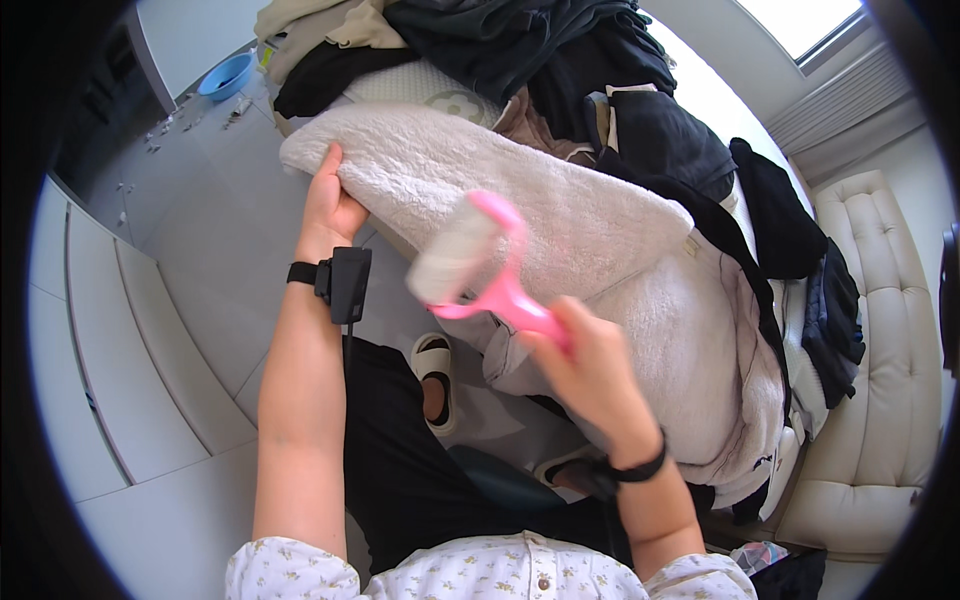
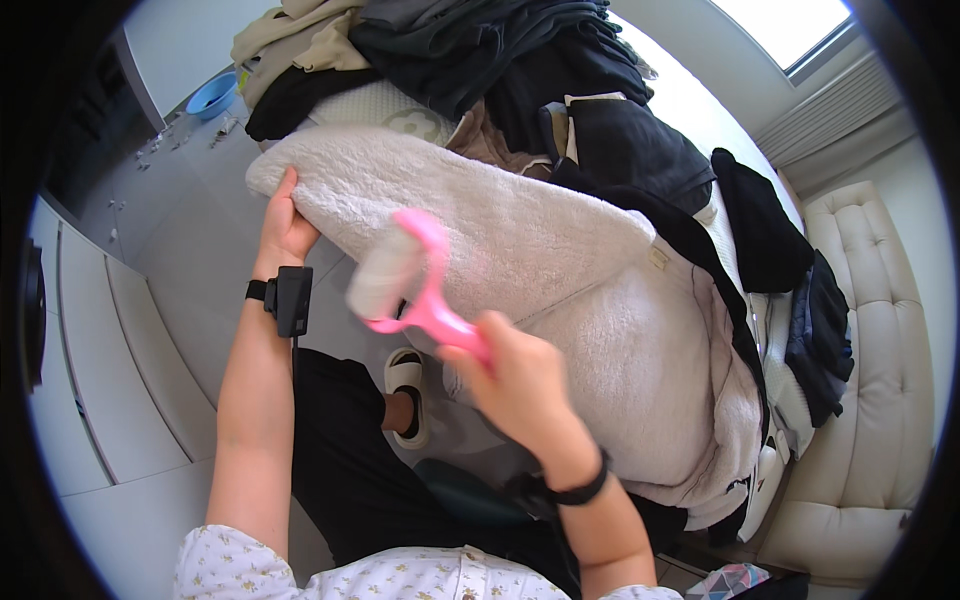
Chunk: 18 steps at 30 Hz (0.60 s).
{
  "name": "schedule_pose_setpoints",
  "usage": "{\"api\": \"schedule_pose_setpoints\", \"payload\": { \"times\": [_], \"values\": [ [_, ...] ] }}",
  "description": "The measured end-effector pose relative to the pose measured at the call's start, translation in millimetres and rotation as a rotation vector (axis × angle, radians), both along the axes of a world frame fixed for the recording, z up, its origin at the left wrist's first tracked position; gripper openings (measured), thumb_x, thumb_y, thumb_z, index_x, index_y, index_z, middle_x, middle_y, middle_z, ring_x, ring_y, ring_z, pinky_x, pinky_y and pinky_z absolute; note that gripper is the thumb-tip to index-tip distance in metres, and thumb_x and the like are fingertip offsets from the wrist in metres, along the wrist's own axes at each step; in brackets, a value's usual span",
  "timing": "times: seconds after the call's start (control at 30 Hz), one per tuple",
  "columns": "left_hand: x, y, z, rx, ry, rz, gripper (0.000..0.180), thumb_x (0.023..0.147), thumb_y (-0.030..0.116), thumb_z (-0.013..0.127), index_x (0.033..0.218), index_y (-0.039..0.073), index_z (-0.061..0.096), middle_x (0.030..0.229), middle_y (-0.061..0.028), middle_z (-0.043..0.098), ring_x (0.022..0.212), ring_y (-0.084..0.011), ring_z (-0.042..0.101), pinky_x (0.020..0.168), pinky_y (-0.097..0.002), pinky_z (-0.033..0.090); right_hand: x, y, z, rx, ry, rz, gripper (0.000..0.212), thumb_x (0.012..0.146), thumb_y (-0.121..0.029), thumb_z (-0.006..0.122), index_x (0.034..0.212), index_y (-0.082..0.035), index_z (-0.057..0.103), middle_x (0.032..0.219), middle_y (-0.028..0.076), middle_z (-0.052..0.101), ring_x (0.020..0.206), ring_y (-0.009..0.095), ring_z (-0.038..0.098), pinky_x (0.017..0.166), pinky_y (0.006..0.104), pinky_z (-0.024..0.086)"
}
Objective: The person cleans a fleece-lined garment using a lint roller, repeatedly rolling it over different areas of the lining and picking off debris by hand.
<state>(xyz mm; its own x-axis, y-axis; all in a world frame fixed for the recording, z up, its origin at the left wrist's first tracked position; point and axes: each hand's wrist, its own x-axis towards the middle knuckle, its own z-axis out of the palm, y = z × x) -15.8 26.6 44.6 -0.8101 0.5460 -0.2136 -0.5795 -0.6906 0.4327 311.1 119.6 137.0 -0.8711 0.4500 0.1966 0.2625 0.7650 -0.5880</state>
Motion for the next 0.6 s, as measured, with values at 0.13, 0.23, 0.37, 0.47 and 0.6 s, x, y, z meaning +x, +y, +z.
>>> {"api": "schedule_pose_setpoints", "payload": {
  "times": [0.13, 0.23, 0.37, 0.47, 0.6],
  "values": [
    [7.4, 6.5, 9.4, 0.039, 0.010, -0.030, 0.046, 0.102, 0.029, 0.048, 0.137, 0.000, 0.042, 0.141, -0.0165, 0.047, 0.129, -0.0328, 0.045, 0.112, -0.0501, 0.033, -35.7, 2.0, -50.7, 0.244, -0.099, -0.035, 0.030, 0.084, -0.034, 0.070, 0.086, -0.008, 0.055, 0.064, 0.014, 0.062, 0.062, 0.036, 0.063, 0.056, 0.0446, 0.048],
    [2.2, 3.1, 6.9, -0.015, 0.010, 0.006, 0.046, 0.102, 0.028, 0.048, 0.137, 0.000, 0.041, 0.142, -0.0163, 0.046, 0.130, -0.0323, 0.045, 0.113, -0.0493, 0.033, -2.5, 16.7, -46.8, 0.222, -0.199, -0.109, 0.031, 0.084, -0.035, 0.070, 0.081, -0.008, 0.056, 0.063, 0.014, 0.061, 0.061, 0.036, 0.063, 0.054, 0.0455, 0.048],
    [-1.2, -2.0, 2.9, -0.011, 0.008, -0.001, 0.046, 0.102, 0.028, 0.049, 0.138, 0.000, 0.042, 0.142, -0.0158, 0.046, 0.129, -0.0316, 0.045, 0.112, -0.0485, 0.034, 47.3, 32.1, -26.0, 0.099, -0.227, -0.153, 0.025, 0.083, -0.024, 0.073, 0.079, -0.003, 0.059, 0.059, 0.015, 0.056, 0.053, 0.032, 0.058, 0.051, 0.0379, 0.045],
    [-2.5, -7.3, 4.0, 0.005, 0.035, -0.005, 0.048, 0.101, 0.029, 0.051, 0.138, 0.000, 0.042, 0.140, -0.0156, 0.048, 0.129, -0.0310, 0.046, 0.111, -0.0478, 0.035, 86.7, 54.9, 6.2, -0.236, -0.274, -0.190, 0.027, 0.078, -0.018, 0.075, 0.069, -0.002, 0.055, 0.053, 0.005, 0.048, 0.051, 0.012, 0.046, 0.048, 0.0295, 0.038],
    [-1.8, -3.2, 5.6, 0.037, 0.049, 0.010, 0.049, 0.100, 0.031, 0.052, 0.136, 0.000, 0.043, 0.138, -0.0153, 0.050, 0.126, -0.0306, 0.048, 0.110, -0.0481, 0.037, 101.7, 83.7, 39.3, -0.278, -0.177, -0.182, 0.021, 0.077, -0.009, 0.074, 0.069, -0.001, 0.056, 0.057, 0.000, 0.049, 0.057, 0.006, 0.047, 0.049, 0.0256, 0.037]
  ]
}}
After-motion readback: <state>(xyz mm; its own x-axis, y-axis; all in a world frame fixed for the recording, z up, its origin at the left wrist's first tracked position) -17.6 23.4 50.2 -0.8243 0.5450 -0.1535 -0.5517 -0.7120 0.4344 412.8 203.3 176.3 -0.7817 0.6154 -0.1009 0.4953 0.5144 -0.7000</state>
